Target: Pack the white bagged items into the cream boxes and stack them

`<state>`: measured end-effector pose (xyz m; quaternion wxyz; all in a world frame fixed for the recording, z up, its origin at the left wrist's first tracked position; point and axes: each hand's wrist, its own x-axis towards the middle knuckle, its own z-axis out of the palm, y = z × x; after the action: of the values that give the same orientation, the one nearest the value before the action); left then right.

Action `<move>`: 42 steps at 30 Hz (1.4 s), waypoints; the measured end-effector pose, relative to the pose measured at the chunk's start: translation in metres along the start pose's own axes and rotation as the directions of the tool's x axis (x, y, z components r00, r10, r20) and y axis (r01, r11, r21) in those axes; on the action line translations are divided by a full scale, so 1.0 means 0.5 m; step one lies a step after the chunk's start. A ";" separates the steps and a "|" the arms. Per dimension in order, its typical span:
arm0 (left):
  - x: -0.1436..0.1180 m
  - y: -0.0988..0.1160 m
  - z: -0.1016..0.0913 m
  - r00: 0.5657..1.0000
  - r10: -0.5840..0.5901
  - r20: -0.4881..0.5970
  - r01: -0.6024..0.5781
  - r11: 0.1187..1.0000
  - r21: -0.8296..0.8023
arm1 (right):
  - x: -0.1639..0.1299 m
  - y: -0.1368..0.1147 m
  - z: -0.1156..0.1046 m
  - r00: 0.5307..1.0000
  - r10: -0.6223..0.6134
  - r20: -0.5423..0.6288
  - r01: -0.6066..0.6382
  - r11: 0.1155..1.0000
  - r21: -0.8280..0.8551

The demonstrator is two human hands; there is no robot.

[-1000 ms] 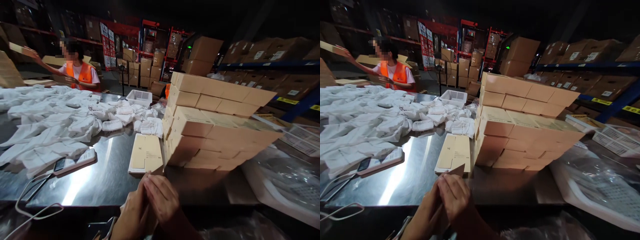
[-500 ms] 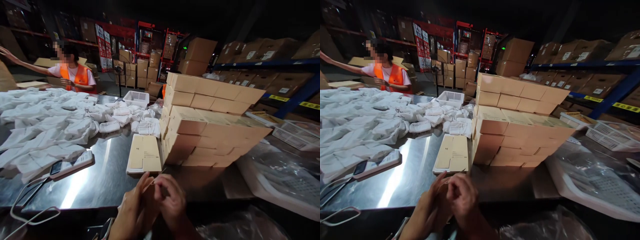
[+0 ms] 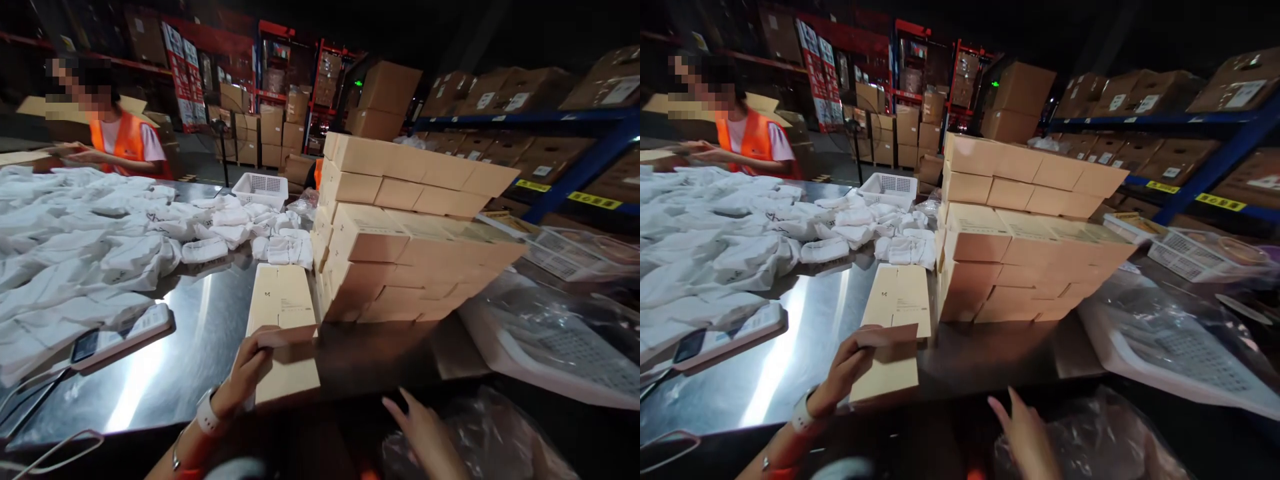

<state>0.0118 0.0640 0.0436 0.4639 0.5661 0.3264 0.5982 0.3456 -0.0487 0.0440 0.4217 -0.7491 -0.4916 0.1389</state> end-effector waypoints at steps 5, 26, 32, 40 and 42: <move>0.010 0.013 0.003 0.998 -0.064 0.015 0.064 0.998 -0.026 | 0.014 -0.173 0.171 0.932 -0.241 0.272 0.076 0.861 0.502; -0.030 -0.024 -0.019 0.864 0.463 0.196 -0.495 0.851 0.173 | 0.002 -0.170 0.270 0.530 -0.848 -0.025 0.696 0.418 0.583; -0.045 -0.017 -0.019 0.775 0.563 0.287 -0.628 0.735 0.255 | -0.014 -0.175 0.281 0.511 -0.852 -0.112 0.781 0.406 0.474; -0.046 -0.001 -0.014 0.760 0.566 0.320 -0.645 0.716 0.266 | -0.018 -0.190 0.273 0.561 -0.818 -0.128 0.739 0.424 0.523; -0.045 0.000 -0.015 0.765 0.558 0.321 -0.639 0.720 0.271 | -0.018 -0.191 0.275 0.564 -0.817 -0.121 0.731 0.426 0.533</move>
<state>0.0028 0.0440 0.0341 0.1632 0.7785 0.1771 0.5796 0.1965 0.0268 0.0323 0.5853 -0.2769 -0.7531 0.1161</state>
